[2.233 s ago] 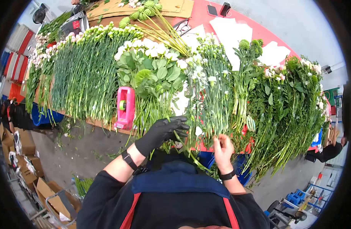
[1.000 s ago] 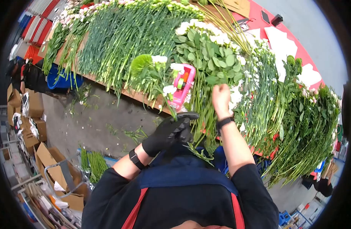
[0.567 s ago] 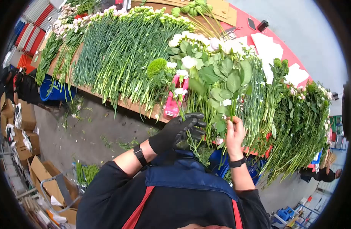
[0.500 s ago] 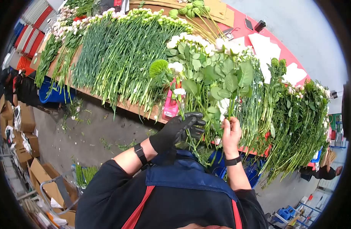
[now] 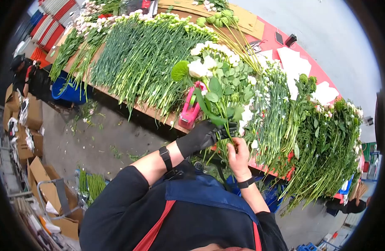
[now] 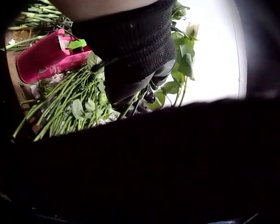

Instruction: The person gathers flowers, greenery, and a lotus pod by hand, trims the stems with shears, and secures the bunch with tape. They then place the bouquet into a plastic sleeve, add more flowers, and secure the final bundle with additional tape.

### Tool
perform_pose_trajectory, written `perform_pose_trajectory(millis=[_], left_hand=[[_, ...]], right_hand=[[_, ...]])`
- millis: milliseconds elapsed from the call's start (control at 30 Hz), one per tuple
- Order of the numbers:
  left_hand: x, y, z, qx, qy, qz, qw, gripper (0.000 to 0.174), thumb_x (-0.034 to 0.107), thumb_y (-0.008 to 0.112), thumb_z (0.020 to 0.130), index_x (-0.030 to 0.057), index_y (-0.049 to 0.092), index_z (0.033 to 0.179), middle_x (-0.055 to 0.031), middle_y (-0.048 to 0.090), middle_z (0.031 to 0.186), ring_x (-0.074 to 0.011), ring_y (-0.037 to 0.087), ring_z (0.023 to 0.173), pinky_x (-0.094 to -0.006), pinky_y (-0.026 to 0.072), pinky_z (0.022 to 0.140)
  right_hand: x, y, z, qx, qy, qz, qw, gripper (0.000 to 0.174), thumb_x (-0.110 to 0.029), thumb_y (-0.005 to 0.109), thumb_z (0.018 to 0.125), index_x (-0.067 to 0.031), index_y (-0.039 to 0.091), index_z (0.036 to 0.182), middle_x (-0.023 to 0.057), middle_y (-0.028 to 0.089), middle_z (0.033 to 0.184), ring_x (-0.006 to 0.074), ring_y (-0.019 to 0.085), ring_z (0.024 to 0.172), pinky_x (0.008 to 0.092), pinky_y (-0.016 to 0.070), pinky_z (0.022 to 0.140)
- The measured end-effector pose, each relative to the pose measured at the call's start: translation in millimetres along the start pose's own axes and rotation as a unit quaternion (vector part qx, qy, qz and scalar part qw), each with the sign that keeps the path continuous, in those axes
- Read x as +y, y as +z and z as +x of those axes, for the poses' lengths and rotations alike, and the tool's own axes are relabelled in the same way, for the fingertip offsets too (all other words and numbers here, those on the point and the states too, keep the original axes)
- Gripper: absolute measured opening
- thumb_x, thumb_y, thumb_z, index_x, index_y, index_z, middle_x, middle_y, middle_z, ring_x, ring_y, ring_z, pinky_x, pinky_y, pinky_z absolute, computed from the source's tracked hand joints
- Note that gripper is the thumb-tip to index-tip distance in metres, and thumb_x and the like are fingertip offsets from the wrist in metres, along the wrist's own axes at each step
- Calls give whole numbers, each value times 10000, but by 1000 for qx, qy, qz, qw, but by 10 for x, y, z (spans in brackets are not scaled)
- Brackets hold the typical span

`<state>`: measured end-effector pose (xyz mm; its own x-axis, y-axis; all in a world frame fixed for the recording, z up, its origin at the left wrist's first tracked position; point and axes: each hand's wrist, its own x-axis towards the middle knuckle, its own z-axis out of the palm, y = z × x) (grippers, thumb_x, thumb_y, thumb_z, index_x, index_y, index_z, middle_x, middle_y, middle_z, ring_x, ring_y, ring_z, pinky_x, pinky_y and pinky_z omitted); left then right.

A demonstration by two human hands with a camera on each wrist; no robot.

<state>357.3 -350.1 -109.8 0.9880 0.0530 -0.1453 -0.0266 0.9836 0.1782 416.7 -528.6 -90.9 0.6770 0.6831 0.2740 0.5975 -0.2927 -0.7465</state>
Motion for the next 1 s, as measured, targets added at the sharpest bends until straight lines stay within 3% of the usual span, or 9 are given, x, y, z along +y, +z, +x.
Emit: perform_pose_trajectory(millis=[267, 400, 467, 533, 667, 733, 800, 933, 1000], left_hand=[[-226, -41, -357, -69, 3, -79, 994, 385, 203, 538, 956, -12, 496, 1273, -175, 606, 1189, -283, 631, 1028, -419, 518, 947], [-208, 43, -679, 33, 65, 26, 997, 360, 145, 555, 952, -14, 499, 1271, -164, 585, 1231, -270, 603, 1095, -397, 499, 978], [-143, 250, -827, -18, 97, 230, 968, 363, 110, 564, 945, -7, 491, 1280, -145, 563, 1271, -247, 576, 1146, -388, 482, 1002], [-43, 219, -790, -36, 15, 36, 999, 369, 110, 567, 945, 0, 485, 1287, -133, 563, 1272, -234, 569, 1155, -377, 480, 1003], [137, 54, -869, 12, 25, 52, 998, 352, 135, 573, 956, 19, 498, 1280, -99, 603, 1203, -196, 595, 1074, -334, 503, 917], [342, -39, -943, 25, 40, 190, 981, 337, 133, 571, 961, 18, 510, 1271, -91, 619, 1166, -185, 600, 1045, -324, 506, 889], [655, -86, -1080, 32, 67, 446, 892, 328, 130, 570, 962, 11, 523, 1264, -88, 636, 1128, -181, 597, 1032, -318, 500, 881], [1432, -121, -1408, 50, 3, 146, 988, 288, 308, 498, 1004, 103, 545, 808, 0, 482, 712, -131, 501, 732, -323, 470, 802], [1848, -156, -1614, 67, 18, 200, 977, 371, 385, 468, 1005, 137, 433, 730, 21, 350, 631, -133, 422, 624, -363, 467, 756]], right_hand=[[-255, 44, -354, 19, -9, 117, 993, 88, 16, 638, 855, -3, 579, 918, 37, 527, 817, 101, 487, 655, 237, 405, 583], [-360, 138, -414, -7, 85, 257, 963, 65, 15, 632, 872, 4, 588, 919, 4, 541, 826, 61, 477, 651, 202, 392, 586], [-429, 219, -418, 8, 129, 315, 940, 54, -11, 649, 878, 0, 604, 907, -12, 551, 795, 44, 481, 629, 188, 394, 565], [-470, 237, -413, -8, 197, 344, 918, 67, -7, 675, 857, 3, 618, 892, -7, 564, 822, 45, 507, 684, 193, 424, 601], [-688, 431, -311, 0, 246, 366, 898, 80, -22, 680, 861, -1, 605, 878, -30, 562, 800, 32, 510, 696, 195, 427, 593], [-788, 645, -261, 3, 174, 272, 946, 98, -35, 681, 853, -2, 595, 890, 25, 581, 783, 97, 544, 661, 245, 446, 585], [-987, 910, -176, 1, 58, 131, 990, 112, -47, 677, 851, -1, 592, 906, 74, 594, 789, 155, 571, 649, 279, 459, 589], [-1628, 1206, 146, -124, -94, -7, 988, 335, -114, 678, 838, 7, 597, 1139, 182, 616, 909, 296, 622, 722, 357, 513, 675], [-1967, 1252, 330, -260, -19, -36, 965, 313, -179, 644, 849, -34, 625, 1126, 166, 639, 853, 344, 632, 770, 407, 519, 710]])
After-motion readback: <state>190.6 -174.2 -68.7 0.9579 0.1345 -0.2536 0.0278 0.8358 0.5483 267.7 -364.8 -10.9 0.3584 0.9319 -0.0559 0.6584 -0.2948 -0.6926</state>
